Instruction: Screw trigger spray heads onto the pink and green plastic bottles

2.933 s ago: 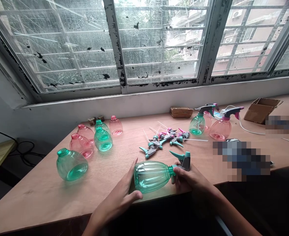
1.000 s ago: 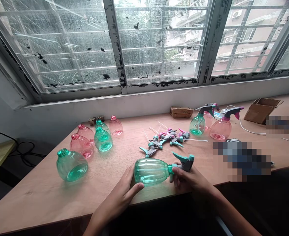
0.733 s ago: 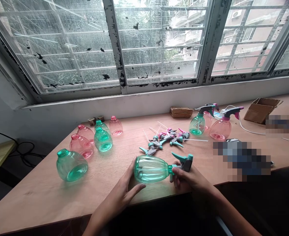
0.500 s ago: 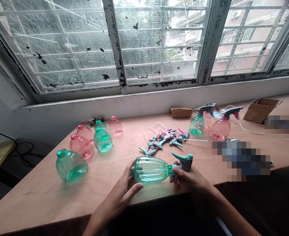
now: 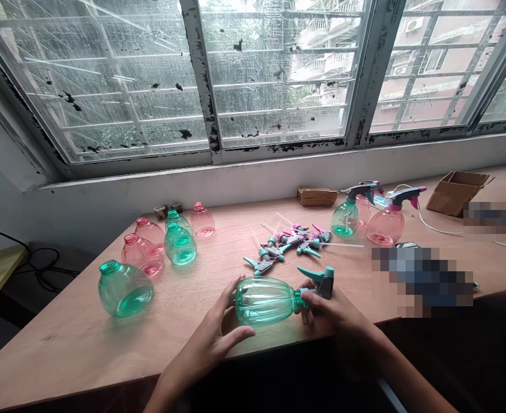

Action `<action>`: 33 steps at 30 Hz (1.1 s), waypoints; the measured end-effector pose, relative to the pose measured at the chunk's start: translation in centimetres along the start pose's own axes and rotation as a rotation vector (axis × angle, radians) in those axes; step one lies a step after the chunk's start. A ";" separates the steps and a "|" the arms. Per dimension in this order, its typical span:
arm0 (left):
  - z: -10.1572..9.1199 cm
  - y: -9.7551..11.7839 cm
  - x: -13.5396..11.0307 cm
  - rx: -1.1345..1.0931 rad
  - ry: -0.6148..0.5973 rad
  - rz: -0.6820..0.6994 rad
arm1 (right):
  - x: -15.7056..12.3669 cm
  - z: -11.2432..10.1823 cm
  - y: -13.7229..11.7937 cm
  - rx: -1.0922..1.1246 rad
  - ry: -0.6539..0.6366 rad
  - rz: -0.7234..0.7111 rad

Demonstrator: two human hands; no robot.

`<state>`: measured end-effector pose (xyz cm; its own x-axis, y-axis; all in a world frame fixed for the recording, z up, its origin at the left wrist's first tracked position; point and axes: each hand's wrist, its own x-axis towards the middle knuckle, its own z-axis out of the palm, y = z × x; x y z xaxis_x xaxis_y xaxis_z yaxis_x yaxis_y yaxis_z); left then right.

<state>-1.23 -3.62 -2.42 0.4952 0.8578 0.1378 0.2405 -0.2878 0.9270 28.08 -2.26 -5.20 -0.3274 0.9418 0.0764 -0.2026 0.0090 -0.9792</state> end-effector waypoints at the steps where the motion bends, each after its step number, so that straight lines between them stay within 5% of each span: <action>1: -0.1 0.1 -0.1 -0.032 -0.007 -0.008 | 0.0 0.0 0.0 0.002 -0.002 -0.006; 17: 0.0 0.2 0.1 0.144 0.033 0.069 | 0.1 -0.2 0.3 0.003 0.011 -0.028; 27: 0.0 1.0 -0.3 -0.130 -0.050 -0.016 | 0.1 -0.2 0.0 -0.032 0.058 -0.046; 33: 0.0 1.1 -0.2 0.077 0.003 0.033 | 0.3 -0.1 0.0 -0.025 0.075 -0.047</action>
<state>-1.11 -4.11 -1.40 0.5013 0.8486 0.1693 0.2872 -0.3477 0.8925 28.12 -1.98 -5.18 -0.2478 0.9627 0.1087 -0.1923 0.0611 -0.9794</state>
